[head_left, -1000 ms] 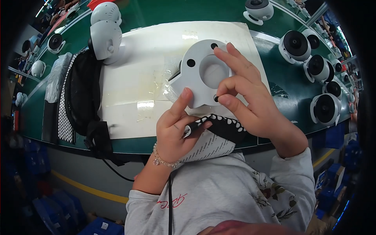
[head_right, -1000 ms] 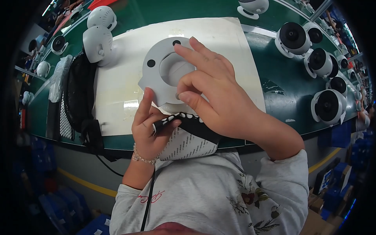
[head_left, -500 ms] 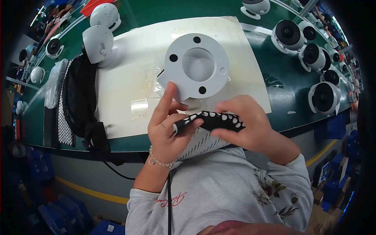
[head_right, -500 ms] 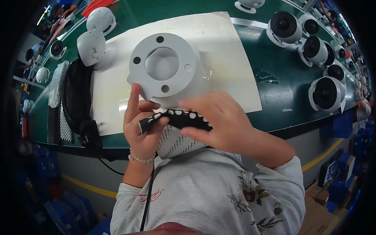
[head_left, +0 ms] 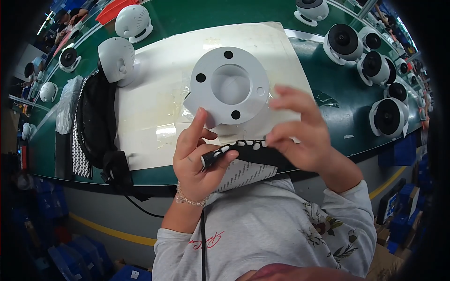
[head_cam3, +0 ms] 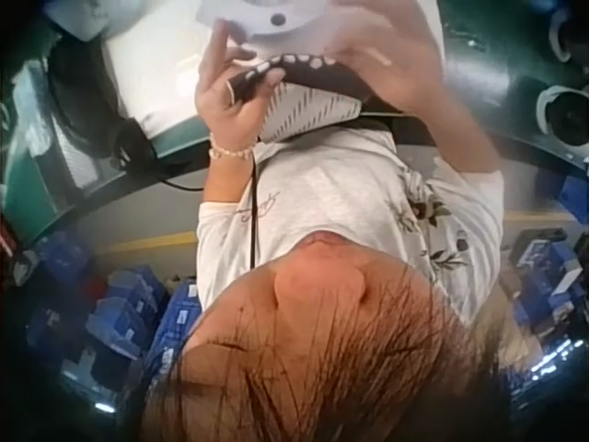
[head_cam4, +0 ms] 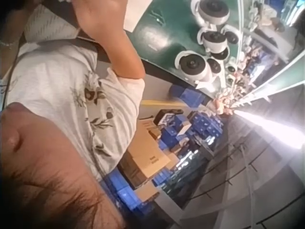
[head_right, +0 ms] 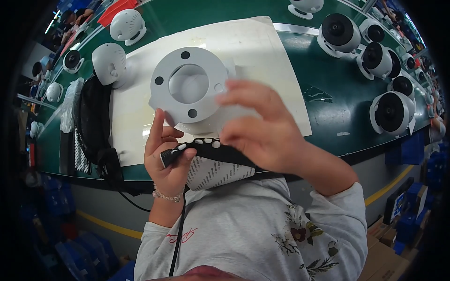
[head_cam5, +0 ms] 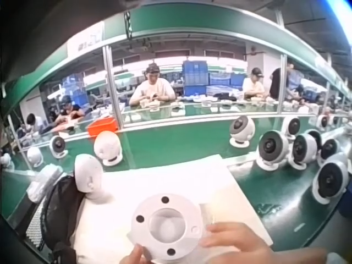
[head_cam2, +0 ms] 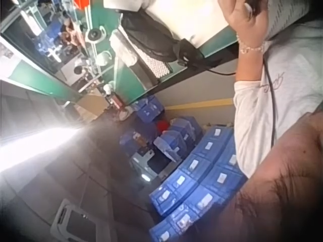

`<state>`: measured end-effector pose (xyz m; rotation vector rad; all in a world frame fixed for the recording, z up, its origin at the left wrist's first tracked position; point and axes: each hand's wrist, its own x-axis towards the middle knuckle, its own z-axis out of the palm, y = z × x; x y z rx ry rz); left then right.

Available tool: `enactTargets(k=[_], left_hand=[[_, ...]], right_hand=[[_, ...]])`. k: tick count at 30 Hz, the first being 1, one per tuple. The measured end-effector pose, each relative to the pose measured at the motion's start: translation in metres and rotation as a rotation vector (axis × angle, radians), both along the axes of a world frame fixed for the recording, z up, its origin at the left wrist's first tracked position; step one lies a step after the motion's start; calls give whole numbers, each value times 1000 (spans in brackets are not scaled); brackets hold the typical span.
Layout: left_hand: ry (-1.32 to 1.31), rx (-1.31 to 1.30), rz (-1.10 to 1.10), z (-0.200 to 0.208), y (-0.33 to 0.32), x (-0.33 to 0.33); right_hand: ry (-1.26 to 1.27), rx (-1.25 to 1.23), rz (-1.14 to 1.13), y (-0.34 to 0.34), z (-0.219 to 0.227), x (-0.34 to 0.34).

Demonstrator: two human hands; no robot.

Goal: Assembling security camera components by inserting and securing parts into the white housing on an assembly line.

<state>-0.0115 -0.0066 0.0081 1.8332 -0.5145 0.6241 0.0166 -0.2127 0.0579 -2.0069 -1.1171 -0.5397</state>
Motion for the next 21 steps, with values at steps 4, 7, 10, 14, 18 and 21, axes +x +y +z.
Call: enactTargets(k=[4,7,10,14,18,21], left_hand=[[-91,34,38,-4,-1,4],[-89,78,71,-8,-1,5],[-81,74,84,-11,-3,6],[-59,75,100,-10,-3,5],[-68,77,101,-11,-4,7],[-81,83,93,-12,-3,7]], right_hand=[[164,127,-118,0,8,26],[361,192,-100,2,3,37],[507,193,-57,4,0,39],[229,32,-88,-5,-2,43],[-328,-222,-201,-13,-13,42],[-337,-203,-179,-16,4,52]])
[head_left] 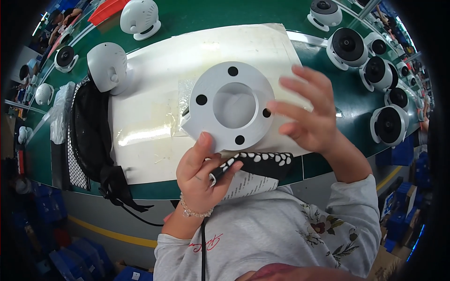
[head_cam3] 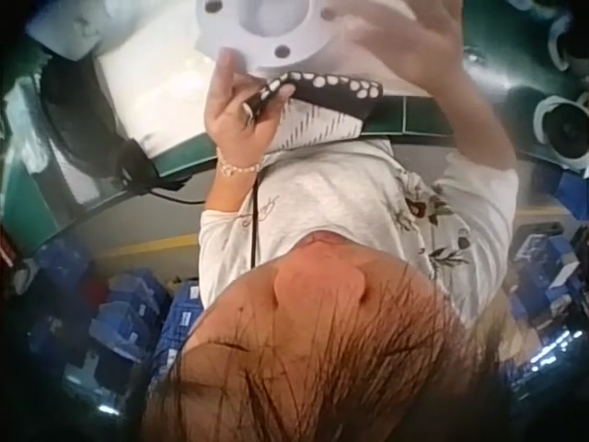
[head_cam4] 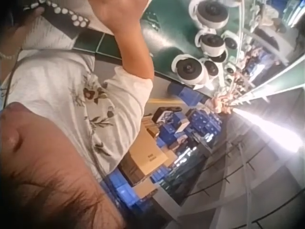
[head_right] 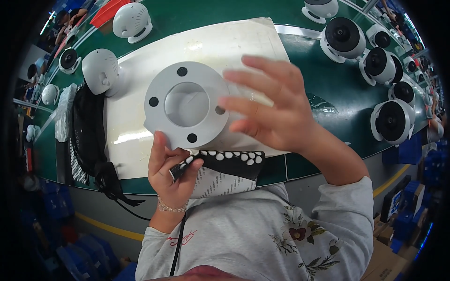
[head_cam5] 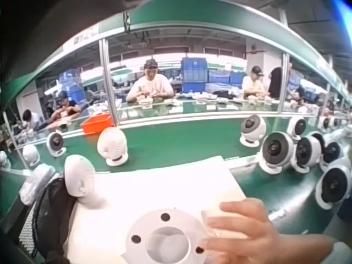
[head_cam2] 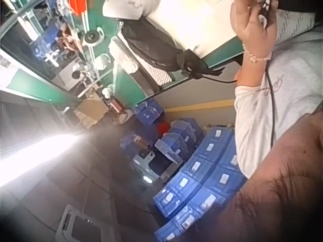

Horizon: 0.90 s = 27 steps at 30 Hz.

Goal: Assembling security camera components by inserting and securing parts into the white housing on an assembly line.

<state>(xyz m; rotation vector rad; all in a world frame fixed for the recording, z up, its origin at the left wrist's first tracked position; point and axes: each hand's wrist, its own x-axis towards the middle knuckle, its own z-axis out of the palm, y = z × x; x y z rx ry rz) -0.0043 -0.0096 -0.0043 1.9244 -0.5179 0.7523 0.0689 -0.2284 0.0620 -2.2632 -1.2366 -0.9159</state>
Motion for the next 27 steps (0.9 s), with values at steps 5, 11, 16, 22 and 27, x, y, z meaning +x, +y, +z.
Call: enactTargets(k=[5,11,16,22,27], left_hand=[[6,42,-76,-3,7,-4],[9,50,-117,-5,15,-12],[21,172,-145,1,20,-12],[85,160,-200,0,17,-10],[190,161,-196,7,18,-10]], right_hand=[[248,171,79,39,26,38],[727,-77,211,30,58,65],[914,392,85,13,46,129],[103,-109,-549,-17,-76,258],[391,-121,-613,-50,-83,262]])
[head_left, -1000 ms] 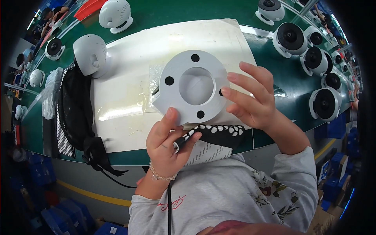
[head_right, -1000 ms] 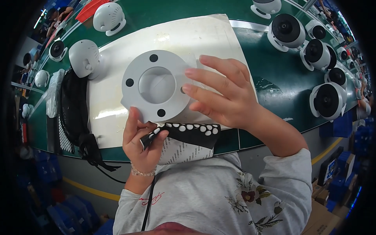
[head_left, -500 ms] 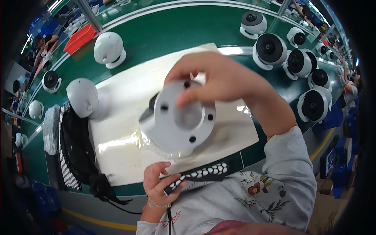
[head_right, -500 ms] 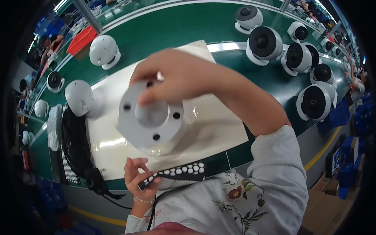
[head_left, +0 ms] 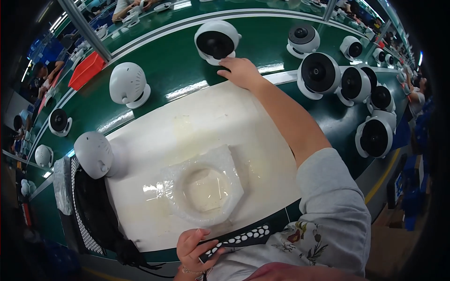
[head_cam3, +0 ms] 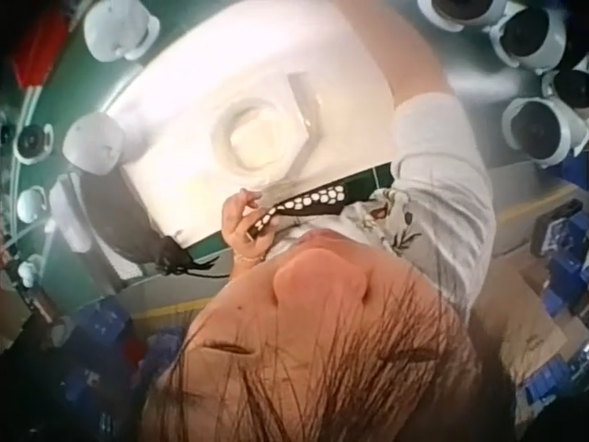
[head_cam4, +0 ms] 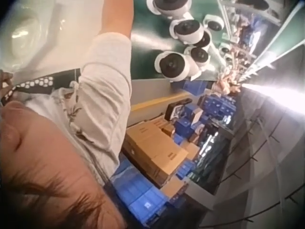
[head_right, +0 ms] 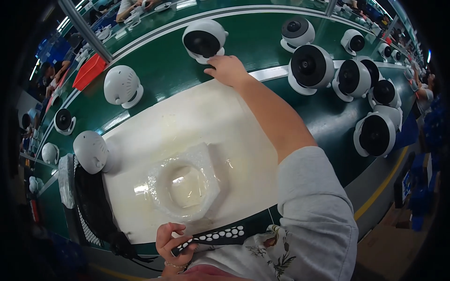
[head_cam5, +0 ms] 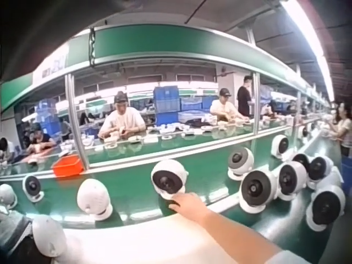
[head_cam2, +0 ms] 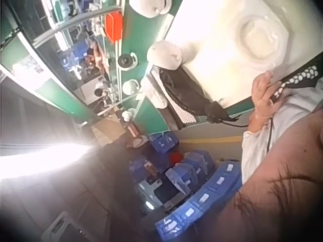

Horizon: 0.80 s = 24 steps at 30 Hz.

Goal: Assembling security camera components by inserting and securing parts into the white housing on an assembly line.

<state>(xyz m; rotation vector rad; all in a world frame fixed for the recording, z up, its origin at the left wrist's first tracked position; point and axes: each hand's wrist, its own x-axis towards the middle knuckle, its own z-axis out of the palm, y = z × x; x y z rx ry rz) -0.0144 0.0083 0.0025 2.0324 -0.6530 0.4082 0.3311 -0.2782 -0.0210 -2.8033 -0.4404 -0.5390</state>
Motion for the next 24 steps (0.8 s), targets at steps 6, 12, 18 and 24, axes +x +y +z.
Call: enactTargets(k=[6,12,18,24], left_hand=[[-22,-33,-30,-7,-1,2],[-8,-44,-20,-9,0,2],[-10,-49,45,-16,2,0],[22,8,30,-8,-3,7]], right_hand=[[-107,304,-597,-114,-13,-5],[36,221,-1047,-172,-13,-23],[39,78,-949,-204,-12,9],[-143,-123,-905,-219,-1,8]])
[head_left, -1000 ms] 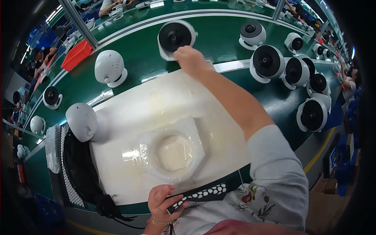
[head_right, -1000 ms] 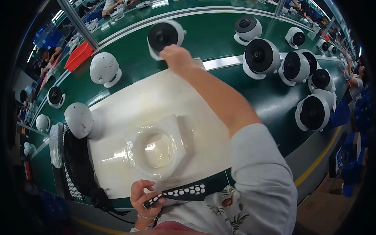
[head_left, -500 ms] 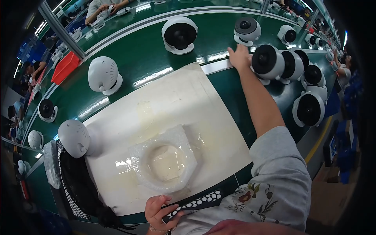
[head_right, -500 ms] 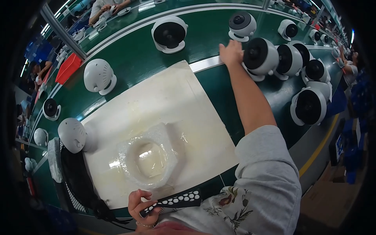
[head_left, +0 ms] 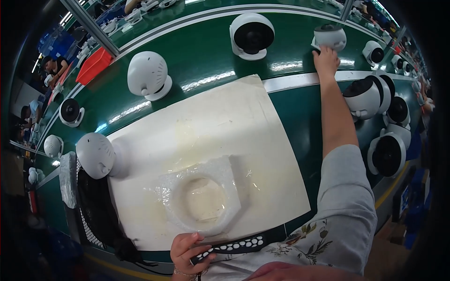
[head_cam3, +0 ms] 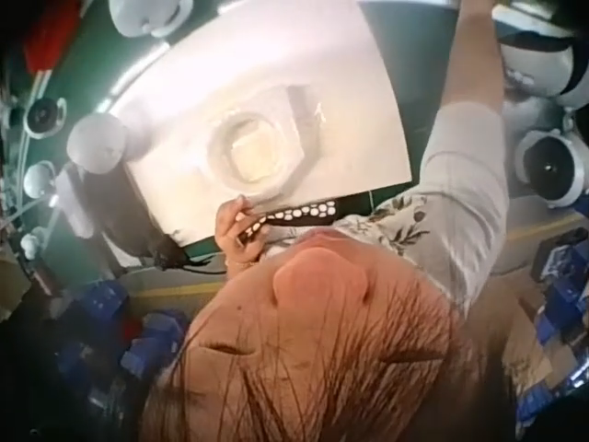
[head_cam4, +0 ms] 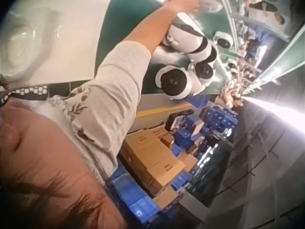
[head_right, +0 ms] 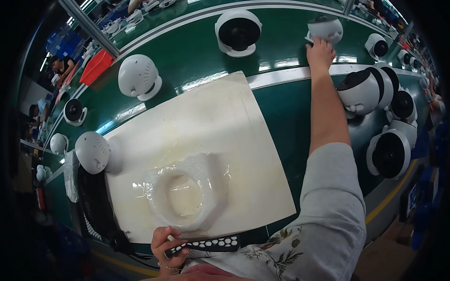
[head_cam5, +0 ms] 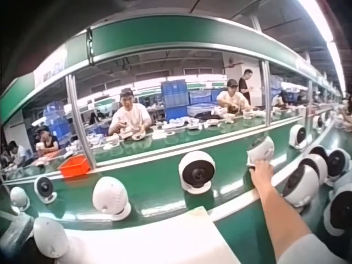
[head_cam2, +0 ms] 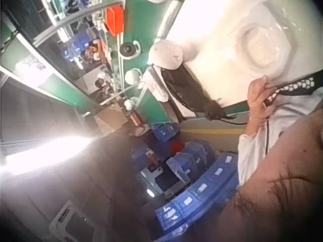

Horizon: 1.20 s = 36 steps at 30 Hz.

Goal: Assembling security camera components by inserting and securing parts into the white housing on an assembly line.

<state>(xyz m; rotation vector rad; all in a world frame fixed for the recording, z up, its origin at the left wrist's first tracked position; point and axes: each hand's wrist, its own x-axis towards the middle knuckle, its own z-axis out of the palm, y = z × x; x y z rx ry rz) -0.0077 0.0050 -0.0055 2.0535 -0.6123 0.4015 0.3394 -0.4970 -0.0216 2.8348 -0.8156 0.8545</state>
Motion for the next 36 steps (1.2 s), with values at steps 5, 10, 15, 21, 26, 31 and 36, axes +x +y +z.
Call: enactTargets(k=[5,10,15,21,26,31,36], left_hand=[[-15,-11,-25,8,-4,3],[-34,-24,-63,15,-3,2],[-101,-76,-108,15,-3,0],[-96,-70,-120,17,6,-3],[-73,-116,-160,20,1,1],[-36,-114,-128,19,3,1],[-19,-138,-137,19,3,2]], right_hand=[[-493,-299,465,46,28,-46],[-426,944,1024,185,92,-150],[75,1478,1406,279,116,-229],[475,1250,1379,303,96,-225],[205,879,1277,317,48,-105],[24,186,1157,358,-8,-28],[81,64,1027,343,1,-39]])
